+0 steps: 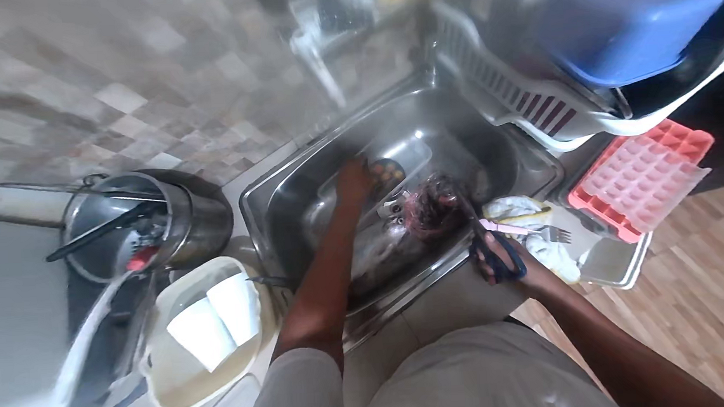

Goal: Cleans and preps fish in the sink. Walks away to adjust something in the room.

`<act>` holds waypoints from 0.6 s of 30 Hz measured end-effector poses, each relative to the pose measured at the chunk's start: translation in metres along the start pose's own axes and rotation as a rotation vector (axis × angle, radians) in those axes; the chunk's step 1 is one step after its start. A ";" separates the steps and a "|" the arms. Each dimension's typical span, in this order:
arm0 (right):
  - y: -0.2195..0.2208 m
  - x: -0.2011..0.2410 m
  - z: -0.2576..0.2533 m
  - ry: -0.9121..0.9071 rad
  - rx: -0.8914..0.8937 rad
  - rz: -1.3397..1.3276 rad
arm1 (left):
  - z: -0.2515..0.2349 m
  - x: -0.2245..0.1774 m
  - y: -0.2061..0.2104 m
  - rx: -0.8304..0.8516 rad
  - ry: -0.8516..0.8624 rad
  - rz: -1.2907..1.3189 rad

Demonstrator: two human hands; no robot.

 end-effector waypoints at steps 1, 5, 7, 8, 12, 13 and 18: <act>0.000 0.000 0.000 -0.005 0.001 -0.005 | 0.002 -0.007 0.009 0.030 0.048 -0.030; 0.000 0.000 0.000 -0.009 0.008 -0.006 | 0.009 -0.034 0.081 0.421 0.327 -0.088; -0.001 -0.001 -0.001 -0.014 0.012 -0.003 | 0.010 -0.047 0.113 0.618 0.335 -0.192; -0.002 -0.002 -0.001 -0.017 0.014 -0.012 | 0.007 -0.050 0.125 0.635 0.331 -0.244; -0.003 -0.005 -0.001 -0.025 0.006 -0.044 | -0.003 -0.061 0.137 0.507 0.392 -0.330; -0.003 -0.006 -0.002 -0.026 0.009 -0.045 | -0.006 -0.063 0.137 0.492 0.407 -0.363; -0.005 -0.007 -0.002 -0.032 0.023 -0.028 | -0.016 -0.062 0.146 0.461 0.447 -0.456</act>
Point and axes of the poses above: each hand's wrist, its own z-axis away from the middle knuckle, its own y-axis out of the palm, x = y × z, the point moved 3 cm from there along -z, towards the middle knuckle, and after that the axes turned 5 degrees about x, right-handed, at the moved point
